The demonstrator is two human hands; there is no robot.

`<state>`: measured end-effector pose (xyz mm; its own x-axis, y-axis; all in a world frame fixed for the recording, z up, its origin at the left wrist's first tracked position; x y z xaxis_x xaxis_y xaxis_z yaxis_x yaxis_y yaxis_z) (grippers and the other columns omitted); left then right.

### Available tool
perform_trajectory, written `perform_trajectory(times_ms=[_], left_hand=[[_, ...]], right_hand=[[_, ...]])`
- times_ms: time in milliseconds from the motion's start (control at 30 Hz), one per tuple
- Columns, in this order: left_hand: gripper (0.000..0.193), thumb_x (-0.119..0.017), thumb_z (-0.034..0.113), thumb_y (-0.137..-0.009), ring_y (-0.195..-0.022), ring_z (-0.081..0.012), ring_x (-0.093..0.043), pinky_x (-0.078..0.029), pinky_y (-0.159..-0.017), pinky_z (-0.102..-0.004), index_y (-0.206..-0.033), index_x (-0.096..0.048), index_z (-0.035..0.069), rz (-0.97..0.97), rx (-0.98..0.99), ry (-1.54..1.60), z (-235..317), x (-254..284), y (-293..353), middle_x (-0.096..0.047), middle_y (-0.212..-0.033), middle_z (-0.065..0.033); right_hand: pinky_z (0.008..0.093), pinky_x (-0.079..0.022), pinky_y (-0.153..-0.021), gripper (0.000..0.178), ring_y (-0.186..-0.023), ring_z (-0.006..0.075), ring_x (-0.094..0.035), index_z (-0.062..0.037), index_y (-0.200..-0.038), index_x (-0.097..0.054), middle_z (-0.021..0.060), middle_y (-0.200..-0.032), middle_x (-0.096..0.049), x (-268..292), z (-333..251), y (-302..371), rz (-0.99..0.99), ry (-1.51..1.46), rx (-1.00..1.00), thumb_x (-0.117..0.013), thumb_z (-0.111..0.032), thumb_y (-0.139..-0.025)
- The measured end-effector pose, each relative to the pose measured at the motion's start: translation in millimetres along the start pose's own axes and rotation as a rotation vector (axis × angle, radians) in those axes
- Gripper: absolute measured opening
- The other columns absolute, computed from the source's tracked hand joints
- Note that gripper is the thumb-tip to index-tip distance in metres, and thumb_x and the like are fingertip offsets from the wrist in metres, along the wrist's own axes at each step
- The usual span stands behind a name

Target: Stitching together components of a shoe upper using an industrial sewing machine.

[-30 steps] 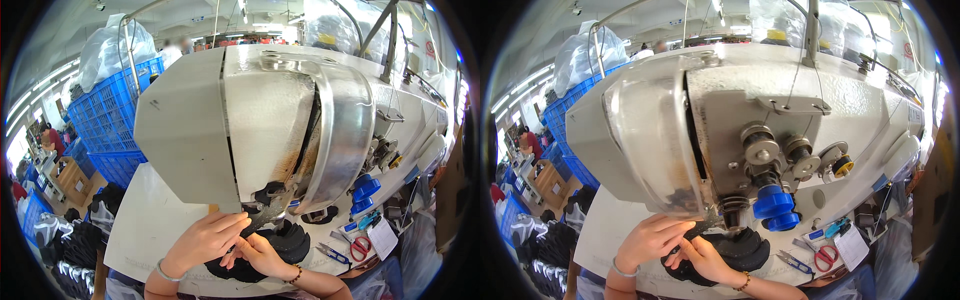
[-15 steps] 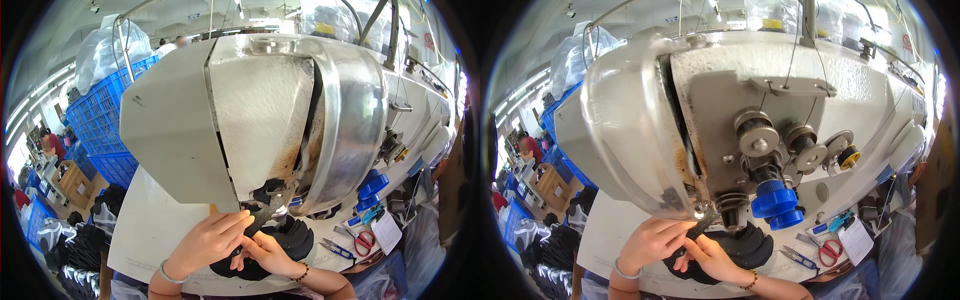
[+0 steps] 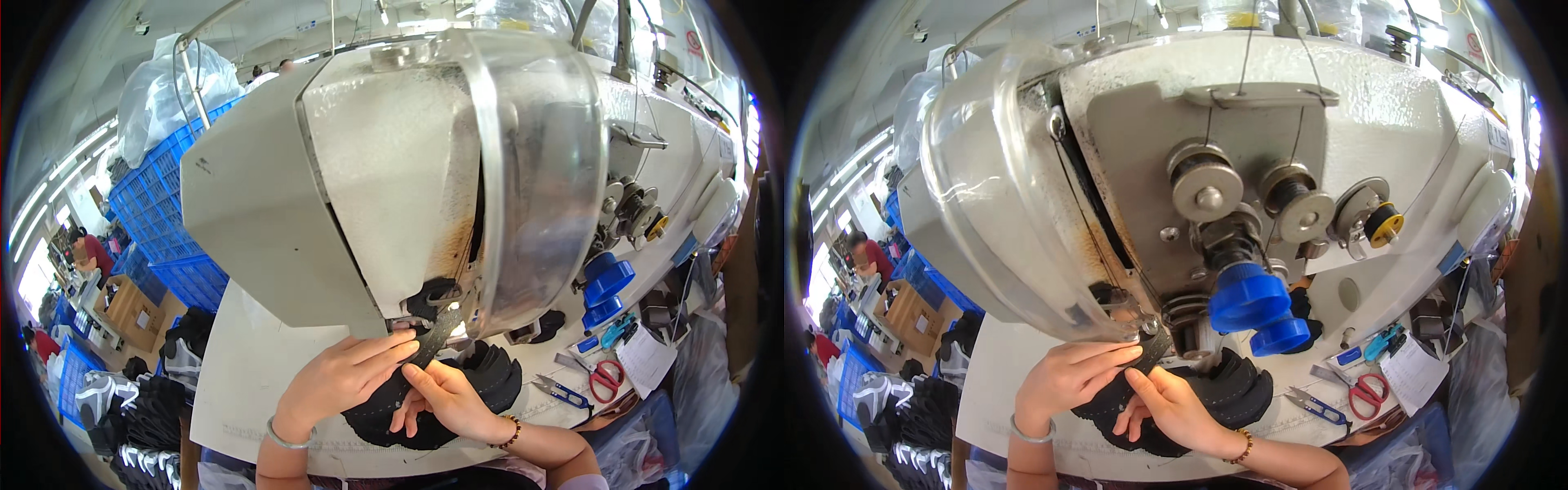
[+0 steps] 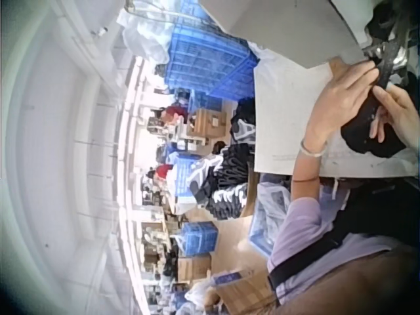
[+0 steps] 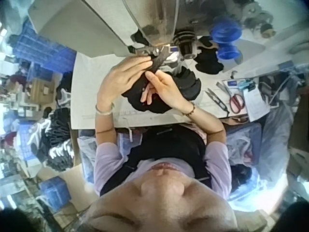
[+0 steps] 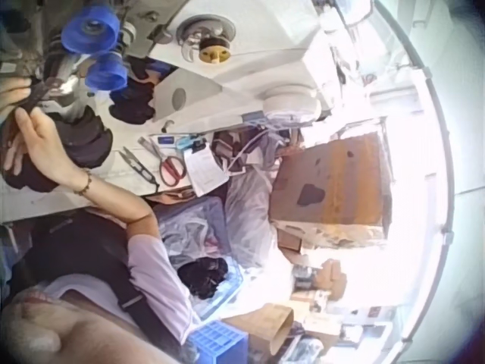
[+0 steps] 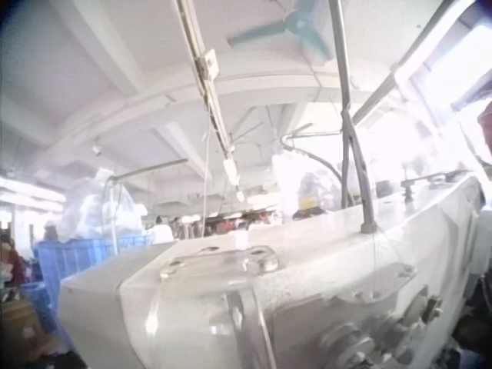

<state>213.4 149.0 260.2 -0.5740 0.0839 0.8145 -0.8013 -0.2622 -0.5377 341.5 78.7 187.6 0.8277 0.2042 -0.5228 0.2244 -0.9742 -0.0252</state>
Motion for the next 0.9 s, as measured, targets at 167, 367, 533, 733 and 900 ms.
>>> perform_trajectory(times_ms=[167, 367, 533, 733, 900], left_hand=[[0.032, -0.067, 0.008, -0.08, -0.086, -0.0179, -0.063, -0.053, -0.075, -0.029, -0.112, -0.064, 0.008, 0.007, -0.003, -0.061, 7.8, 3.4, 0.6, -0.062, -0.117, 0.0009], [0.034, -0.069, 0.009, -0.077, -0.088, -0.0165, -0.063, -0.053, -0.075, -0.0283, -0.111, -0.064, 0.007, 0.016, -0.03, -0.103, 13.5, 0.1, -0.3, -0.061, -0.117, -0.0006], [0.034, -0.069, 0.006, -0.075, -0.091, -0.0177, -0.063, -0.052, -0.075, -0.0284, -0.108, -0.062, 0.001, 0.067, -0.065, -0.151, 20.0, -2.8, -2.3, -0.06, -0.11, -0.0068], [0.033, -0.068, 0.004, -0.074, -0.097, -0.0214, -0.062, -0.049, -0.075, -0.0295, -0.105, -0.061, -0.004, 0.105, -0.065, -0.254, 32.3, -11.1, -4.4, -0.061, -0.104, -0.0102], [0.03, -0.069, 0.005, -0.074, -0.098, -0.023, -0.061, -0.049, -0.076, -0.0317, -0.102, -0.062, -0.005, 0.135, -0.069, -0.337, 38.0, -21.6, -8.0, -0.061, -0.1, -0.0098]], right_hand=[[0.0241, -0.048, -0.052, 0.029, -0.056, 0.0178, -0.064, 0.0019, -0.094, -0.045, 0.0175, -0.07, -0.065, 0.7, 1.9, 1.8, -0.007, 0.124, 0.051, -0.039, -0.025, -0.103], [0.0239, -0.048, -0.052, 0.026, -0.055, 0.0164, -0.063, 0.0023, -0.104, -0.046, 0.0162, -0.07, -0.065, 0.3, -1.7, 7.6, 0.012, 0.092, 0.057, -0.038, -0.023, -0.103], [0.026, -0.048, -0.047, 0.024, -0.057, 0.0199, -0.064, 0.0021, -0.103, -0.046, 0.0146, -0.071, -0.062, 1.3, -8.8, 11.7, 0.017, 0.133, 0.037, -0.039, -0.021, -0.103], [0.0262, -0.047, -0.041, 0.022, -0.054, 0.0215, -0.064, 0.002, -0.1, -0.046, 0.0122, -0.073, -0.06, 9.7, -12.7, 19.4, 0.047, 0.243, 0.003, -0.039, -0.019, -0.102], [0.0202, -0.043, -0.041, 0.022, -0.045, 0.0118, -0.058, 0.0007, -0.106, -0.05, 0.0096, -0.065, -0.063, 11.6, -26.8, 23.5, 0.079, 0.238, -0.042, -0.042, -0.019, -0.102]])
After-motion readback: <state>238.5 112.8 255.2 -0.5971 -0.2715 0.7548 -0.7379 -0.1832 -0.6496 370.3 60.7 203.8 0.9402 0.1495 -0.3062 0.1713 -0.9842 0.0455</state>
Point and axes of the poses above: each hand's wrist, its own y-axis away from the middle knuckle, its own x-axis out of the back of the hand, z = x × y, the point moved 3 cm from there along -y, towards the middle knuckle
